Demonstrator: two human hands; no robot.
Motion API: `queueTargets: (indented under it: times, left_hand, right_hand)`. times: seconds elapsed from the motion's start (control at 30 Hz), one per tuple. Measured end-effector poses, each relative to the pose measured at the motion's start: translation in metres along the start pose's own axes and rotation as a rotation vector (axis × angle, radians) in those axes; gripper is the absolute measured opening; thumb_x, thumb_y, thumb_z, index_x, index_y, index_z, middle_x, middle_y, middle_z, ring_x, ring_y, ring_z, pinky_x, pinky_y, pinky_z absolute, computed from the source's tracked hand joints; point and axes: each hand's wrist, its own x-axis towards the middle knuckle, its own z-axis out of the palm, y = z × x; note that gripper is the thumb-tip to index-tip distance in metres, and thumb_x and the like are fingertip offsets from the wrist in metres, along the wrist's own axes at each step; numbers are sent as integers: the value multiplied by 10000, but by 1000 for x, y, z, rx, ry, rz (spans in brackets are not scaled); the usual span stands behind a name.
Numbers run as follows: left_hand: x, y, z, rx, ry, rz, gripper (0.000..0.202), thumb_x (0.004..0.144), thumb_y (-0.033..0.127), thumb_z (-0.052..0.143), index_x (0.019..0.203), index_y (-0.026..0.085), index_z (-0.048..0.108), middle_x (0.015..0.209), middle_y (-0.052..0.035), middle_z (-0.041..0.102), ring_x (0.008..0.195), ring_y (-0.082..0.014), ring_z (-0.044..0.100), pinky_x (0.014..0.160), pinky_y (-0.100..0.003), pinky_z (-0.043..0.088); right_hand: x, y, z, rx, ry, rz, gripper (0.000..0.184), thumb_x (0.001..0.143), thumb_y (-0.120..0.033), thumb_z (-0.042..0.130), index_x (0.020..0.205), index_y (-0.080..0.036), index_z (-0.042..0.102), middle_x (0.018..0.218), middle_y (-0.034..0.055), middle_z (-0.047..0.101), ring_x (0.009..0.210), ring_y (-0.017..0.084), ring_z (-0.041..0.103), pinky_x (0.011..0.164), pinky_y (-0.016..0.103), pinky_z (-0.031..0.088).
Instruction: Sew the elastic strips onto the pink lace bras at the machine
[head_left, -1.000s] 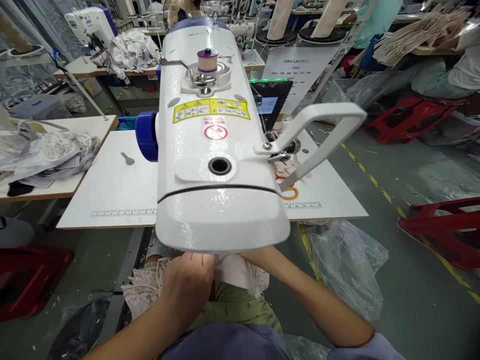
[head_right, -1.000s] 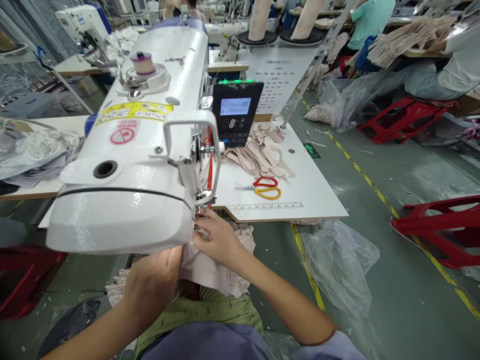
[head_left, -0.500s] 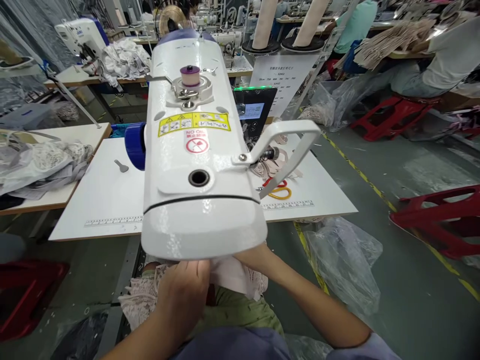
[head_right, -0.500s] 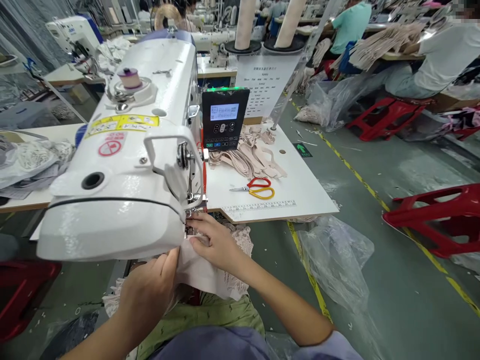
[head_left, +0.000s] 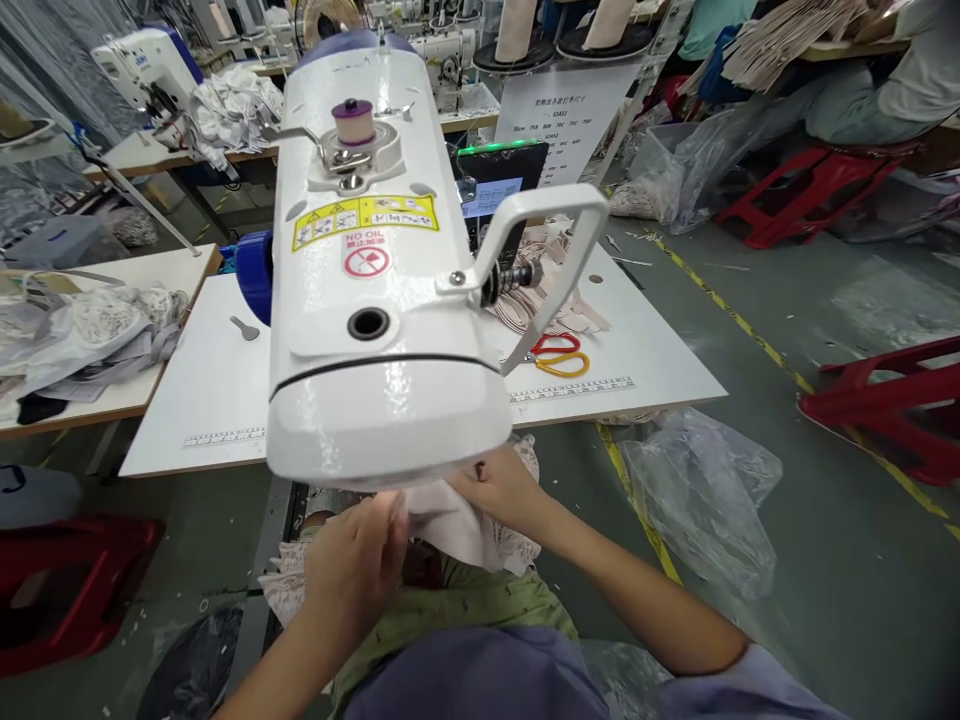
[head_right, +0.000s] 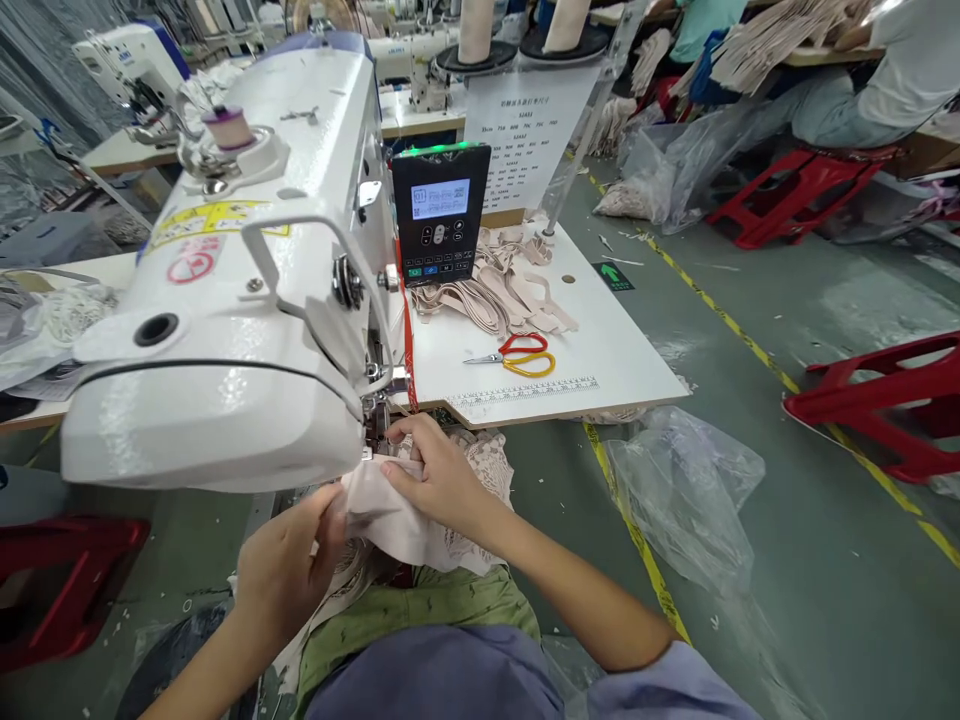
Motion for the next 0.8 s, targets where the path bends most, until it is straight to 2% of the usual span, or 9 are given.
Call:
queueTargets:
  times: [0.1,0.2,0.33,0.43,0.53,0.6,0.67,0.73,0.8]
  left_hand:
    - [-6,-5,-3,-283,-64,-267,250,966,419,466,1074,205,535,877,-61,702,700,-186,682,483,-228,443]
    - [-2,-10,-9,-596,-229,-435,326,967,482,449,1086,209,582,1021,-85,694,883,-205,679,629,-249,519]
    - [8,-18,-16,-817,-502,-426,395,943,519,481,1108,205,654,1105,-90,695,1005,-246,644,839,-332,514]
    - [7,-18,-16,-1027,-659,-321,388,909,516,547,1079,199,692,1069,-72,708,991,-243,634,863,-334,495]
    - [-4,-14,-19,-1227,-608,-398,385,922,504,533,956,166,714,874,-55,704,807,-194,625,725,-283,492]
    - [-15,-13,-29,-1206,-500,-483,385,934,485,522,879,152,708,772,-38,663,710,-161,582,642,-252,459]
    - [-26,-16,-44,-1095,-432,-513,372,945,460,512,872,151,706,767,-31,645,692,-149,558,612,-241,430]
    - [-36,-22,-60,-971,-407,-521,374,958,442,487,861,151,702,771,-27,640,685,-144,547,608,-240,418]
    - [-44,-30,-71,-878,-413,-520,381,968,429,461,837,153,689,760,-20,635,676,-140,543,615,-242,418]
  right_hand:
    - [-4,2,-1,27,-24,53,256,885,-320,588,1118,-215,573,962,31,658,701,151,573,611,264,454]
    - [-10,3,-4,-16,-68,66,209,929,-387,540,1034,-217,599,837,11,638,658,149,556,560,251,395]
    - [-31,-10,-5,0,-154,40,268,984,-395,453,857,-213,602,711,-5,591,627,147,538,559,255,368]
    - [-59,-26,1,134,-278,24,305,988,-409,452,782,-212,562,678,-18,547,624,135,517,565,247,368]
    - [-80,-38,18,275,-322,9,310,983,-427,451,778,-214,545,655,-26,511,596,127,481,557,246,366]
    - [-82,-42,36,372,-305,12,283,956,-471,490,872,-217,581,740,-4,557,666,143,520,615,259,415]
    - [-73,-46,59,532,-333,32,383,864,-564,603,1034,-221,602,909,40,604,832,188,579,735,301,475]
    - [-58,-53,83,792,-378,146,584,770,-636,675,1176,-229,571,1008,69,607,945,228,596,813,344,503]
    - [-43,-59,105,1058,-370,367,564,771,-633,673,1153,-230,573,889,40,602,833,200,613,748,325,527]
